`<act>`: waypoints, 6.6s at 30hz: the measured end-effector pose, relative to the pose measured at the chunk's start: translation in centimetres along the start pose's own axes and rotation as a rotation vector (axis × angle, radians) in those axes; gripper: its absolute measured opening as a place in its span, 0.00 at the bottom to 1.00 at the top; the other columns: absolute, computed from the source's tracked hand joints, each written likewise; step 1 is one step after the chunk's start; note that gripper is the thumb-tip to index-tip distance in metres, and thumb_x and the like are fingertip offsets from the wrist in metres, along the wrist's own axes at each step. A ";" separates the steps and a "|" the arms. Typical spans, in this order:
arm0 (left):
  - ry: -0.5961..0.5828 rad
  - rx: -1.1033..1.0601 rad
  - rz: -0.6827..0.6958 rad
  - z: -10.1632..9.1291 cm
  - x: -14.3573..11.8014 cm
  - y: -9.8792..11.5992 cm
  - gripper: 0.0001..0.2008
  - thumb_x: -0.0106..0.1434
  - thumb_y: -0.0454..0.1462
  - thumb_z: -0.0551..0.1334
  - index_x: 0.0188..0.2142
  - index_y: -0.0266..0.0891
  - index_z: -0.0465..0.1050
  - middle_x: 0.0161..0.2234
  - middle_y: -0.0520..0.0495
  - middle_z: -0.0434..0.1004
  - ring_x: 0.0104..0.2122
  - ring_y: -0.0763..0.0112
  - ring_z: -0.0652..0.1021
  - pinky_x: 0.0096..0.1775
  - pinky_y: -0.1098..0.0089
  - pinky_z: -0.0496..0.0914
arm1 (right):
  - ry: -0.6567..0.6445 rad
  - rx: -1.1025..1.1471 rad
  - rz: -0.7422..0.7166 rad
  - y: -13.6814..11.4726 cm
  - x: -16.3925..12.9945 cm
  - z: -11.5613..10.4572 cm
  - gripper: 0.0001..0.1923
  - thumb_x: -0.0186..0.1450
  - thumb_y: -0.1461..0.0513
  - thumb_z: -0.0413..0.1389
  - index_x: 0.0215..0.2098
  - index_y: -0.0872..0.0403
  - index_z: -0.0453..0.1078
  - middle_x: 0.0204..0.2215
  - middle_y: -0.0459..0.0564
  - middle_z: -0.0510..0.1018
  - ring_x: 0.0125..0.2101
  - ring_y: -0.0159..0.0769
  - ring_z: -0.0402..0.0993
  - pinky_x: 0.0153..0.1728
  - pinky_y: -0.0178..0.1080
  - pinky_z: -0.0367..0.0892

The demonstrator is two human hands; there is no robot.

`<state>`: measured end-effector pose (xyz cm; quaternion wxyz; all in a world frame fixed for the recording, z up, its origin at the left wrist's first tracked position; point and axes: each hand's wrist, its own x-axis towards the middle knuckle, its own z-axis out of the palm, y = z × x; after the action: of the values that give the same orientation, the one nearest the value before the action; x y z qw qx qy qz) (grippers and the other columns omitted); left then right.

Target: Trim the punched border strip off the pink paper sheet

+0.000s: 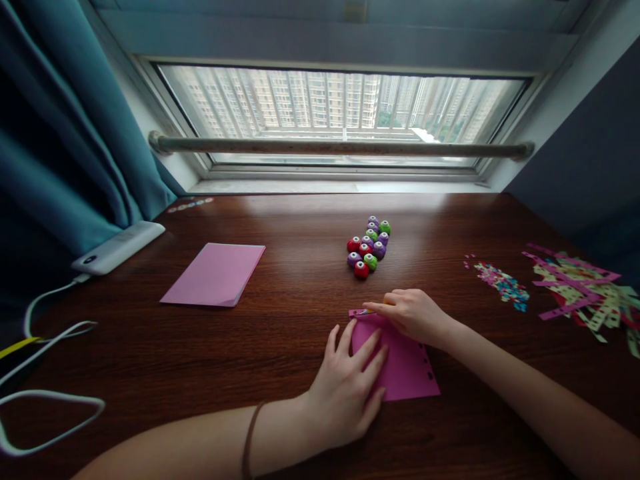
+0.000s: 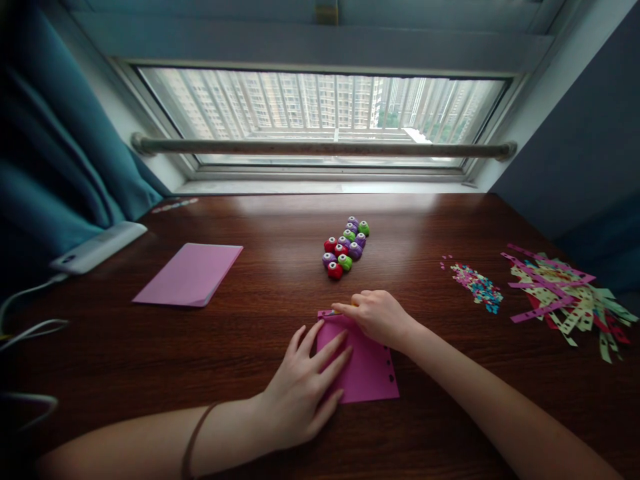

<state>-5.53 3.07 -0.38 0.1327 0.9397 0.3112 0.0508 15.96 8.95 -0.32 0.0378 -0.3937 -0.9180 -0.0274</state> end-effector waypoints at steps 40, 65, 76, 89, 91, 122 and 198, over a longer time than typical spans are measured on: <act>-0.035 -0.003 -0.029 -0.1 -0.2 0.0 0.24 0.65 0.43 0.44 0.61 0.46 0.48 0.63 0.49 0.46 0.59 0.38 0.48 0.52 0.35 0.48 | -0.017 0.062 0.030 0.1 -0.1 0.3 0.19 0.66 0.63 0.47 0.55 0.44 0.61 0.28 0.45 0.71 0.27 0.28 0.63 0.26 0.34 0.47; -0.106 -0.004 -0.028 -0.6 0.1 0.1 0.24 0.65 0.45 0.42 0.59 0.46 0.50 0.63 0.50 0.48 0.59 0.35 0.48 0.52 0.35 0.51 | -0.034 0.031 0.014 1.2 -1.5 0.3 0.18 0.66 0.62 0.46 0.54 0.43 0.61 0.26 0.43 0.70 0.26 0.28 0.65 0.26 0.35 0.45; -0.102 0.016 -0.024 -0.4 0.1 0.1 0.24 0.65 0.45 0.43 0.60 0.46 0.50 0.63 0.50 0.46 0.58 0.35 0.49 0.52 0.35 0.51 | -0.024 0.039 0.009 2.4 -2.9 0.2 0.17 0.67 0.61 0.45 0.54 0.44 0.61 0.26 0.43 0.70 0.26 0.28 0.64 0.27 0.35 0.46; -0.100 0.020 -0.029 -0.4 0.1 0.0 0.24 0.65 0.44 0.44 0.60 0.46 0.50 0.64 0.51 0.44 0.59 0.37 0.48 0.53 0.35 0.50 | -0.027 0.034 0.007 3.6 -4.6 0.1 0.18 0.67 0.63 0.44 0.55 0.44 0.61 0.27 0.43 0.71 0.28 0.28 0.65 0.28 0.34 0.49; -0.102 0.019 -0.027 -0.4 0.1 0.0 0.24 0.65 0.45 0.44 0.60 0.46 0.50 0.64 0.51 0.44 0.59 0.37 0.48 0.53 0.35 0.50 | -0.023 0.035 0.008 3.9 -4.8 0.1 0.18 0.67 0.63 0.44 0.54 0.44 0.61 0.27 0.43 0.70 0.28 0.28 0.65 0.28 0.34 0.49; -0.110 0.026 -0.028 -0.4 0.1 0.1 0.24 0.64 0.43 0.46 0.60 0.47 0.50 0.64 0.51 0.44 0.59 0.38 0.47 0.53 0.35 0.49 | -0.042 0.059 0.042 6.8 -8.8 -0.5 0.18 0.67 0.62 0.45 0.54 0.47 0.63 0.27 0.47 0.72 0.28 0.27 0.67 0.29 0.30 0.57; -0.062 -0.046 0.035 -0.1 0.8 -1.2 0.36 0.60 0.57 0.45 0.59 0.34 0.53 0.61 0.30 0.48 0.60 0.45 0.52 0.58 0.49 0.50 | 0.001 0.083 0.032 2.2 -3.4 -0.1 0.16 0.66 0.63 0.46 0.51 0.44 0.65 0.25 0.42 0.71 0.25 0.26 0.64 0.27 0.35 0.47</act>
<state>-5.63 4.48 -0.66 0.1629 0.9429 0.2890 0.0309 19.86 8.04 -0.44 0.0548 -0.4067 -0.9119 0.0113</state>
